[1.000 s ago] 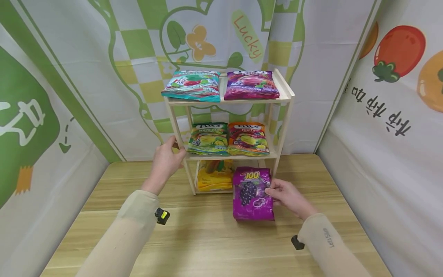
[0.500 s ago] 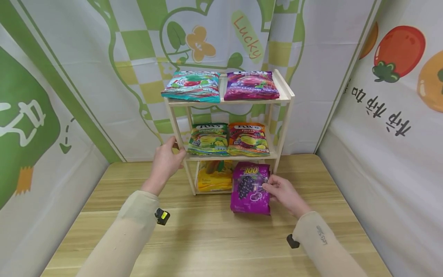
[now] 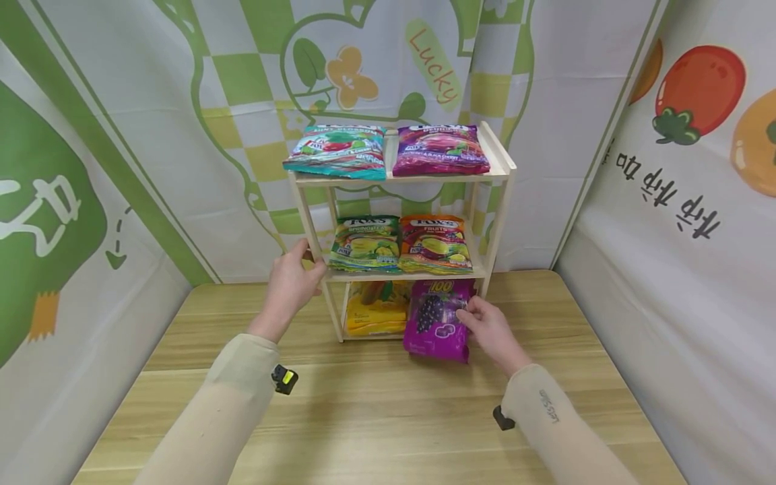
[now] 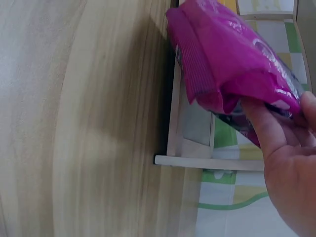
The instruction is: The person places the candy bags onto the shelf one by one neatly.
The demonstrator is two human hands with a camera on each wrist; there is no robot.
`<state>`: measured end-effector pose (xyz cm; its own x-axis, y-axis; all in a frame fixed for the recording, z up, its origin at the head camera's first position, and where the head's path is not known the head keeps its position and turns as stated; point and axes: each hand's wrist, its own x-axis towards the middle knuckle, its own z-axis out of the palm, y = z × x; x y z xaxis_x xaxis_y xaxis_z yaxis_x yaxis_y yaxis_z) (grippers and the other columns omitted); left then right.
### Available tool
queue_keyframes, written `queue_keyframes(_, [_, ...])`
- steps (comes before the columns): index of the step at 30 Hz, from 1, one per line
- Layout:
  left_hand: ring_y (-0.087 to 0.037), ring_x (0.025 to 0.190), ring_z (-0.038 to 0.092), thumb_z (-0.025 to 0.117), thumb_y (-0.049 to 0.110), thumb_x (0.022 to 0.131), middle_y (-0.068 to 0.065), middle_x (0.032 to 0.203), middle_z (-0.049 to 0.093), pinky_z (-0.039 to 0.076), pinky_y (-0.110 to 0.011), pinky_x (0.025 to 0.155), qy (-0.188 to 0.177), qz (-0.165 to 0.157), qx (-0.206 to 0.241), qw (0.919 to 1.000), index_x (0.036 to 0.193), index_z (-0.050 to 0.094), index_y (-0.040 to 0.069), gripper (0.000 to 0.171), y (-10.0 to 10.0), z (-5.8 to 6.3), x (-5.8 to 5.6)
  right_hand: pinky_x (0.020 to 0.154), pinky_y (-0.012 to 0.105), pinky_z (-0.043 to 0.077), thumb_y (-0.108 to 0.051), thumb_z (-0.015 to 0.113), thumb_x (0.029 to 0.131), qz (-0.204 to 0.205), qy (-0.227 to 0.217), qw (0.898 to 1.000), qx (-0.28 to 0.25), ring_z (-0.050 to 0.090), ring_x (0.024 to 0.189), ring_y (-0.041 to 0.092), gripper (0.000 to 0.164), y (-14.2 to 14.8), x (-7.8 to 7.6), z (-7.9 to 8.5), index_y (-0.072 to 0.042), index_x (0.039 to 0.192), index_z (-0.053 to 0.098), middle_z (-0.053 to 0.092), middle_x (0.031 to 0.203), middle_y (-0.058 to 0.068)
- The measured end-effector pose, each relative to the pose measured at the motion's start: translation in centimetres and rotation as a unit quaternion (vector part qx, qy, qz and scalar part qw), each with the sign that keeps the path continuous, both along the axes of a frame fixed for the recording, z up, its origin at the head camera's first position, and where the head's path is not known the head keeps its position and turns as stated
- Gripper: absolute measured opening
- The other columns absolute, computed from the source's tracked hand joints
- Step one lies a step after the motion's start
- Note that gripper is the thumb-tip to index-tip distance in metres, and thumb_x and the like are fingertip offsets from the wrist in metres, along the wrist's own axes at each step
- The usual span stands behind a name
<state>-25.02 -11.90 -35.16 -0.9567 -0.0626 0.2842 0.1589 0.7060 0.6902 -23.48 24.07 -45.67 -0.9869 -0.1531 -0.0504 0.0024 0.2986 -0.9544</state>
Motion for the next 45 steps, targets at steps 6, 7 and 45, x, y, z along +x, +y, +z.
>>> queue_keyframes(6, [-0.018, 0.049, 0.052, 0.056, 0.015, 0.096, -0.015, 0.102, 0.072, 0.044, -0.027, 0.040, -0.001, 0.000, 0.001, 1.0000, 0.113, 0.059, 0.009, 0.018, 0.0, 0.0, 0.0, 0.064, 0.030, 0.055, -0.020, 0.053, 0.107, -0.022, 0.022, 0.998, 0.059, 0.058, 0.076, 0.017, 0.020, -0.6, -0.5, 0.4, -0.001, 0.104, 0.048, 0.059, 0.089, 0.010])
queue_keyframes(7, [-0.018, 0.049, 0.053, 0.056, 0.015, 0.096, -0.015, 0.102, 0.072, 0.044, -0.027, 0.040, -0.001, 0.000, 0.001, 1.0000, 0.113, 0.059, 0.009, 0.018, 0.0, 0.0, 0.0, 0.064, 0.030, 0.055, -0.021, 0.052, 0.108, -0.023, 0.024, 0.997, 0.069, 0.058, 0.076, 0.018, 0.020, -0.7, -0.6, 0.5, -0.001, 0.106, 0.049, 0.059, 0.090, 0.010])
queue_keyframes(45, [-0.021, 0.058, 0.066, 0.056, 0.013, 0.097, -0.017, 0.102, 0.070, 0.054, -0.029, 0.045, -0.012, -0.003, 0.024, 0.9996, 0.120, 0.058, 0.005, 0.025, 0.2, 0.1, 0.2, 0.123, 0.054, 0.024, -0.013, 0.054, 0.100, 0.031, -0.038, 0.997, 0.064, 0.029, 0.148, 0.045, 0.081, -1.9, -2.5, 1.2, 0.002, 0.162, 0.003, 0.022, 0.163, 0.032])
